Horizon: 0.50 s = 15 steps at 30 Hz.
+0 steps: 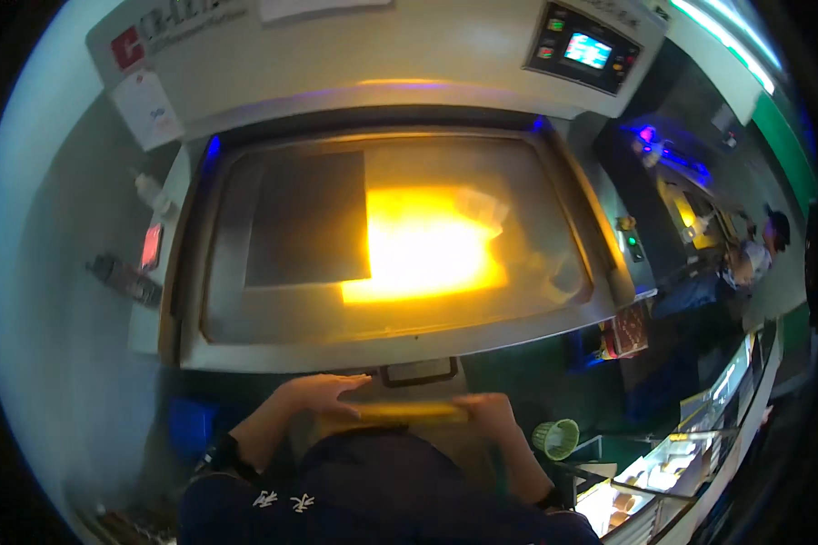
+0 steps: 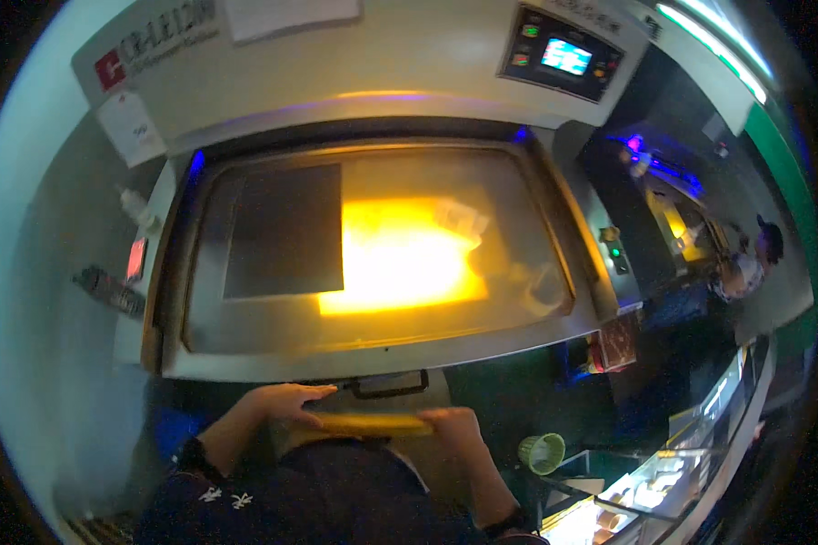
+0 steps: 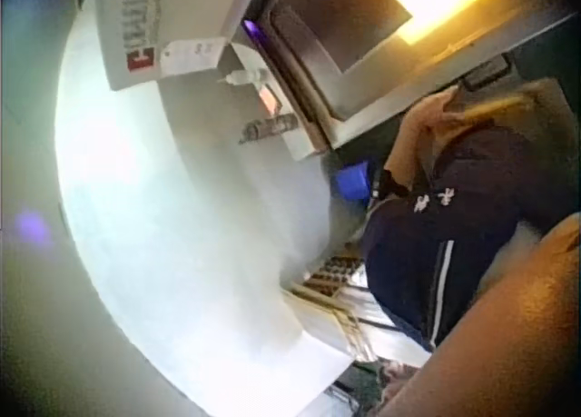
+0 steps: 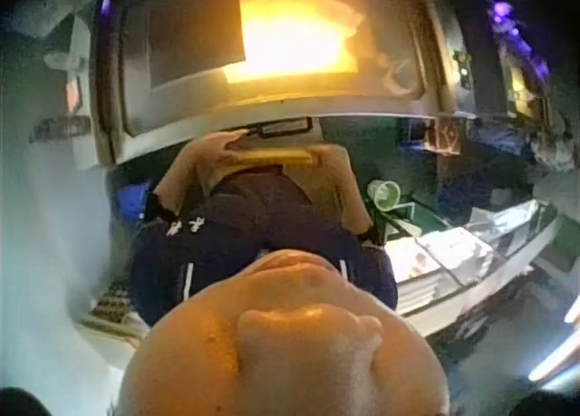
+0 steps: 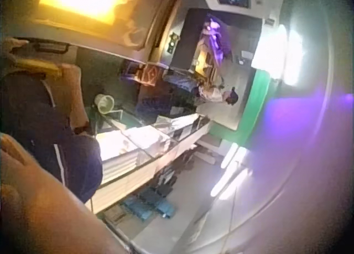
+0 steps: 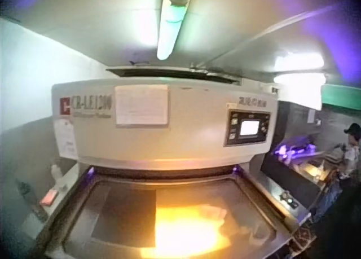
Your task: The person is using an LED exposure machine to process several green screens or plates, positioning them inside the machine and removing them after cycles.
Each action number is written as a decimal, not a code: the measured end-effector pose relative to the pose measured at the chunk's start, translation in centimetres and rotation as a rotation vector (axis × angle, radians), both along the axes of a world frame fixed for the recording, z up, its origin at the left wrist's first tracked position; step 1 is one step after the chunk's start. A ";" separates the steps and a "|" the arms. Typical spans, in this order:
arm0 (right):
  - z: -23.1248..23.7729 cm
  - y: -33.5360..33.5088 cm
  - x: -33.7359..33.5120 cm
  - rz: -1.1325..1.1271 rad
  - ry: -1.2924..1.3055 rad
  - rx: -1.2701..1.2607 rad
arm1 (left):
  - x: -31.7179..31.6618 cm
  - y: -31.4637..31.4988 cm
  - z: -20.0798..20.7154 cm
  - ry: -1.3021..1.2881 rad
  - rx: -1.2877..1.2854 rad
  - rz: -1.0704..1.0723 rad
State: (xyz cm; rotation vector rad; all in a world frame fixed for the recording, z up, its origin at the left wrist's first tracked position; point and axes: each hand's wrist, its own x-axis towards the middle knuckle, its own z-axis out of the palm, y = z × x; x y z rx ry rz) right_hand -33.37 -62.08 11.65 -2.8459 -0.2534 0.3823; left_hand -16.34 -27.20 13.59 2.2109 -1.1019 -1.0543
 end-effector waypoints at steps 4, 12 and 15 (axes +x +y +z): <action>1.0 6.6 10.3 0.068 -0.326 -0.143 | 0.9 4.2 0.2 -0.486 0.430 0.123; -9.4 15.2 24.7 0.275 -0.120 -0.012 | 13.3 15.4 -8.6 -0.565 0.542 0.196; -10.7 16.3 32.7 0.276 -0.202 0.002 | 21.9 16.3 -9.6 -0.574 0.505 0.243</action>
